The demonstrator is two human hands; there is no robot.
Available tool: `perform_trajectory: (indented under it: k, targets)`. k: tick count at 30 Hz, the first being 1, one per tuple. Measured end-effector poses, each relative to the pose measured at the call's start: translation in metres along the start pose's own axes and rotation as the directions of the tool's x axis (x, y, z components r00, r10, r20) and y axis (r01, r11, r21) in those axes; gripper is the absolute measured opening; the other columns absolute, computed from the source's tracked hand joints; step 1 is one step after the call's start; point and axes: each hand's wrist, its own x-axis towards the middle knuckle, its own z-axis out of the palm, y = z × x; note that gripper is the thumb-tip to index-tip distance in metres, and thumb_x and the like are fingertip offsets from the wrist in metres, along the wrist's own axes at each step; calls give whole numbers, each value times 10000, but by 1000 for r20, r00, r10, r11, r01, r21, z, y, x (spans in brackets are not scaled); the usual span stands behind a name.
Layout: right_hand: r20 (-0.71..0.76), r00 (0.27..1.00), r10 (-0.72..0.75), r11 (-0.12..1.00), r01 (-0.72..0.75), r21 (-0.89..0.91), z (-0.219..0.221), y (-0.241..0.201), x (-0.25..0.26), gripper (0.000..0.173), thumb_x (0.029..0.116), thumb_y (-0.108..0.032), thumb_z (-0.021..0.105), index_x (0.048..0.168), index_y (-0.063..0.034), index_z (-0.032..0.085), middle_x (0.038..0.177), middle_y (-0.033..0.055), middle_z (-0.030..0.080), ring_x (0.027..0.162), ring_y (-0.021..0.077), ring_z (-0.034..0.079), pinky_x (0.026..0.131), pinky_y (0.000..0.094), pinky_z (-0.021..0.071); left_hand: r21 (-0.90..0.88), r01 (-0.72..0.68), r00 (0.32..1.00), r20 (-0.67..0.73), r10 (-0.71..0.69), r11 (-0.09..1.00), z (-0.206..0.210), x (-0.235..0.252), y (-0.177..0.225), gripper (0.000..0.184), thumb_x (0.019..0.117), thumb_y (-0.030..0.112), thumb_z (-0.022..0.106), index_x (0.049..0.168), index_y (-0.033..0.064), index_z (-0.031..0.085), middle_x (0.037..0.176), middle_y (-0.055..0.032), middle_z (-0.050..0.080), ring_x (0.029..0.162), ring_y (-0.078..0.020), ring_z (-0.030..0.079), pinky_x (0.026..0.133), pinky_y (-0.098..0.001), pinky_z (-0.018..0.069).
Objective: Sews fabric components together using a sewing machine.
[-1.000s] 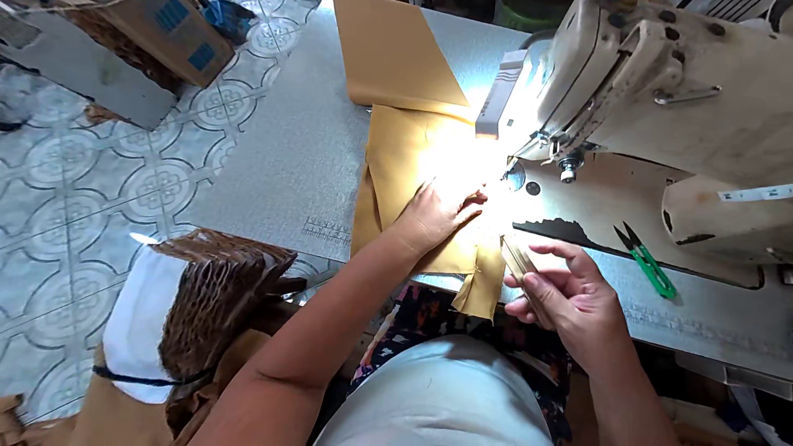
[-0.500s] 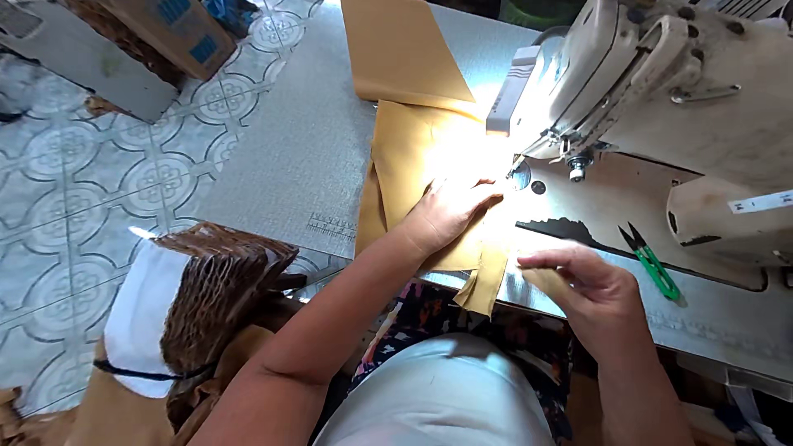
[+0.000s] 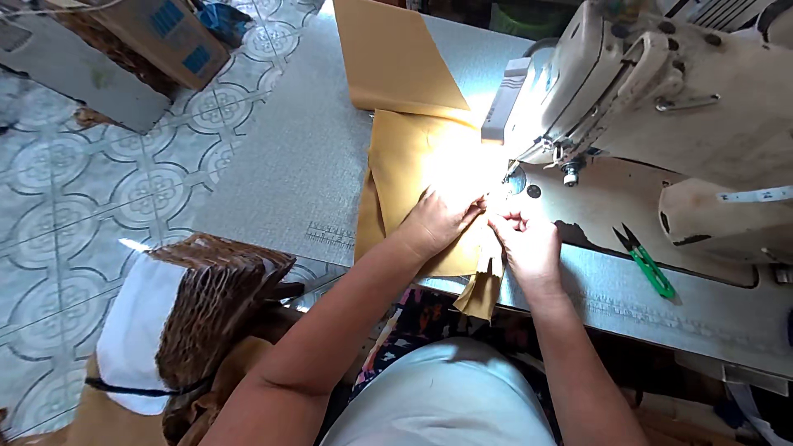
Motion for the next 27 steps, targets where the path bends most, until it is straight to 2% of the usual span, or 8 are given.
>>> perform_trajectory:
  k: [8,11,14,16,18,20,23,27]
  targets:
    - [-45,998,-34,998,31,-63,2,3,-4,136,898,-160,791,960,-61,721,797,16,703,647,60,633,625,262,550,-7,-3,1000,7,3,1000,2,1,-3,166,1006,164,615,1070,94,751,1092,-49,751,1058,-194,696,974,-423,526]
    - [-48,998,-44,996,40,-78,3,4,-4,119,898,-159,786,956,-69,734,791,10,699,655,50,628,633,244,541,64,-10,1000,-2,10,998,2,-2,0,203,1007,147,614,1140,112,764,1094,-84,751,1055,-258,704,966,-478,535]
    - [-7,1000,-22,999,22,-46,1,4,-5,140,881,-151,803,978,-72,738,824,14,714,691,62,655,657,264,564,113,-23,999,28,20,993,5,-2,1,286,1033,91,535,1203,151,757,1212,-60,728,1158,-248,672,989,-487,518]
    - [86,994,75,997,-76,14,-4,-4,-15,283,860,-141,817,1109,-69,703,882,34,718,715,93,679,673,302,598,111,-22,999,34,19,994,7,-2,5,292,1037,67,513,1194,128,752,1252,-45,711,1197,-216,652,1032,-449,504]
    - [151,976,158,983,-170,70,-5,-13,-32,472,830,-116,817,1262,-80,631,880,50,706,657,105,685,625,299,617,131,-38,999,35,34,991,7,-1,5,295,1034,53,507,1194,110,748,1259,-54,710,1211,-223,646,1050,-444,493]
    - [183,965,190,975,-207,78,-5,-13,-49,510,847,-117,788,1317,-82,594,876,41,709,624,93,688,609,276,625,159,-83,996,53,75,984,8,-1,1,314,1035,44,489,1214,111,738,1270,-56,708,1207,-234,651,1032,-451,503]
    - [158,977,144,989,-146,-1,-12,-5,-58,459,860,-134,784,1288,-100,621,850,3,723,612,59,665,607,259,596,165,-186,981,90,173,969,3,1,-5,320,1038,33,469,1220,77,729,1270,-91,711,1160,-252,684,970,-432,545]
    - [172,977,126,992,-125,-13,-18,-2,-56,380,837,-100,817,1192,-87,681,900,23,710,620,55,649,607,239,591,187,-251,967,93,237,950,0,1,-7,321,1036,27,468,1220,64,727,1257,-112,714,1153,-269,686,959,-419,544]
